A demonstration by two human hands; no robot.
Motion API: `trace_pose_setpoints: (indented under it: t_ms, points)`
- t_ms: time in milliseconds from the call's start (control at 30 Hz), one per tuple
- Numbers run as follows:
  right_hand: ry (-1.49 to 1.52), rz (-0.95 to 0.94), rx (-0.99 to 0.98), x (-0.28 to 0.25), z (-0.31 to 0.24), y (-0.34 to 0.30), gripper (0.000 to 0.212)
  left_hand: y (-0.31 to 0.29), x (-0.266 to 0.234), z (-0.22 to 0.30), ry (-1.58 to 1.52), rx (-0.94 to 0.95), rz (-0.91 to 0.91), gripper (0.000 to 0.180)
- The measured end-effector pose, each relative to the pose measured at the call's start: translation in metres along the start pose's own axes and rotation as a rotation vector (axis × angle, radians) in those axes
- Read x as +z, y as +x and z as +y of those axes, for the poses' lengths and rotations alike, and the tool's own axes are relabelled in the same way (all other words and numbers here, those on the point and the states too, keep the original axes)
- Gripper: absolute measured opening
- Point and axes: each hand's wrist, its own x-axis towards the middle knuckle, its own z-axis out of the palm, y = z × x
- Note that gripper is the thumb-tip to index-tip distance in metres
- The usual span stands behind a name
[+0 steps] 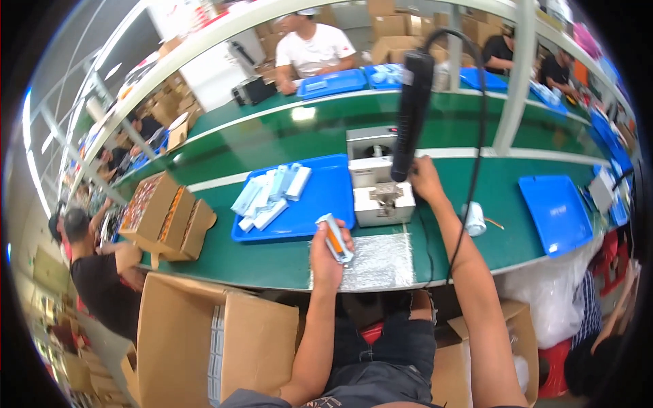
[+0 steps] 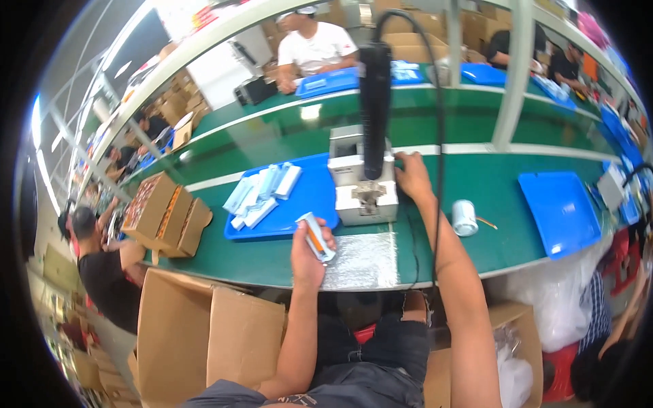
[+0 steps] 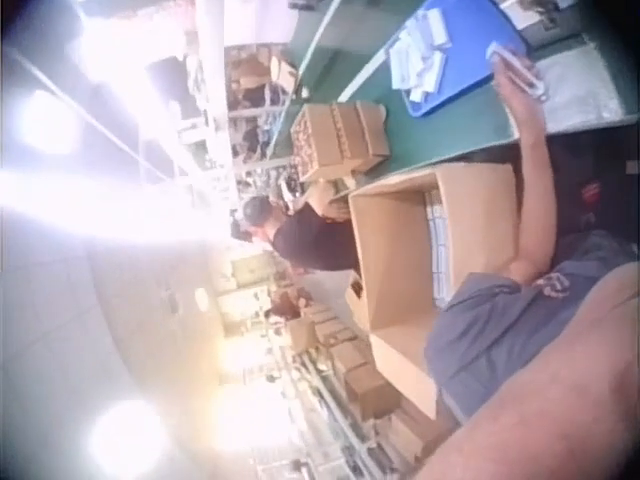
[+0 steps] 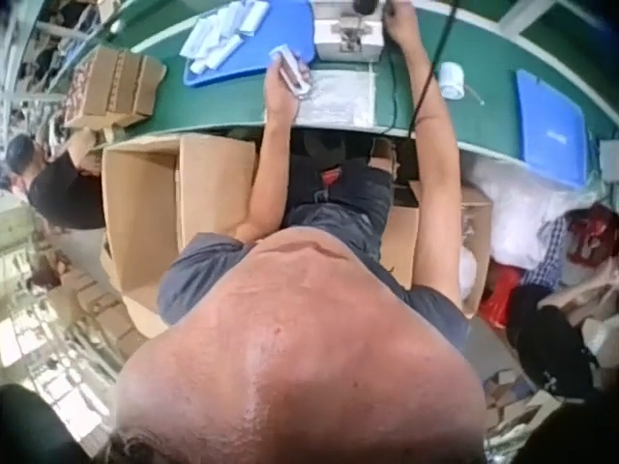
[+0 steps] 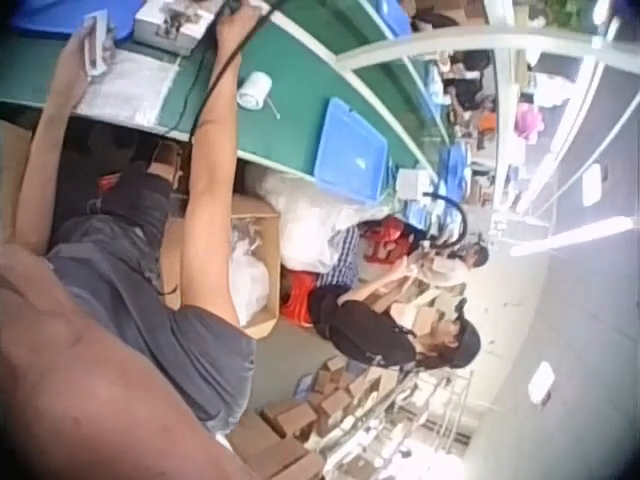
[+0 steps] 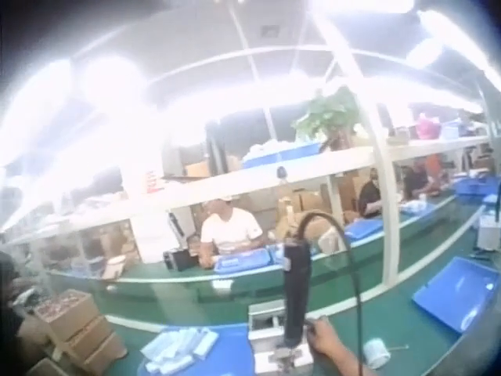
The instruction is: The person assembles internal components into plastic portable fan housings by inserting batteries, fan motors, and internal wires into the housing, then securing them with a precision screwdriver.
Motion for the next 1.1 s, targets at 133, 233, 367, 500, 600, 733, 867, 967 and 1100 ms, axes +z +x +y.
trace_pose_setpoints:
  t_ms: [133,233,367,500,600,733,867,967,1100]
  points:
    - [0.212,0.062,-0.016,0.005,0.076,0.008,0.030,0.011,0.004,-0.020,0.063,0.066,-0.063,0.045]
    - [0.199,0.178,0.137,-0.016,0.172,0.026,0.035,0.022,0.023,-0.034,0.018,-0.005,-0.125,0.044]
    - [0.282,0.106,0.042,0.026,0.130,0.033,0.042,0.009,0.013,-0.021,0.104,0.047,-0.076,0.045]
    - [0.332,-0.012,-0.023,0.039,0.132,0.035,0.042,0.007,0.016,-0.020,0.128,0.086,-0.078,0.046]
    - [0.342,-0.043,-0.041,0.017,0.153,0.032,0.043,0.008,0.016,-0.022,0.161,0.073,-0.136,0.046]
    - [0.271,0.004,-0.018,0.005,0.131,0.011,0.037,0.011,0.008,-0.026,0.106,0.038,-0.096,0.044]
    - [0.216,0.020,-0.073,0.020,0.088,0.010,0.031,0.007,0.002,-0.016,0.104,0.025,-0.039,0.047]
    - [0.191,0.094,0.018,0.014,0.080,0.011,0.032,0.011,0.006,-0.021,0.078,-0.002,-0.067,0.045]
    - [0.083,0.186,0.113,0.033,0.042,0.005,0.023,0.013,-0.020,-0.023,-0.046,0.013,-0.043,0.033]
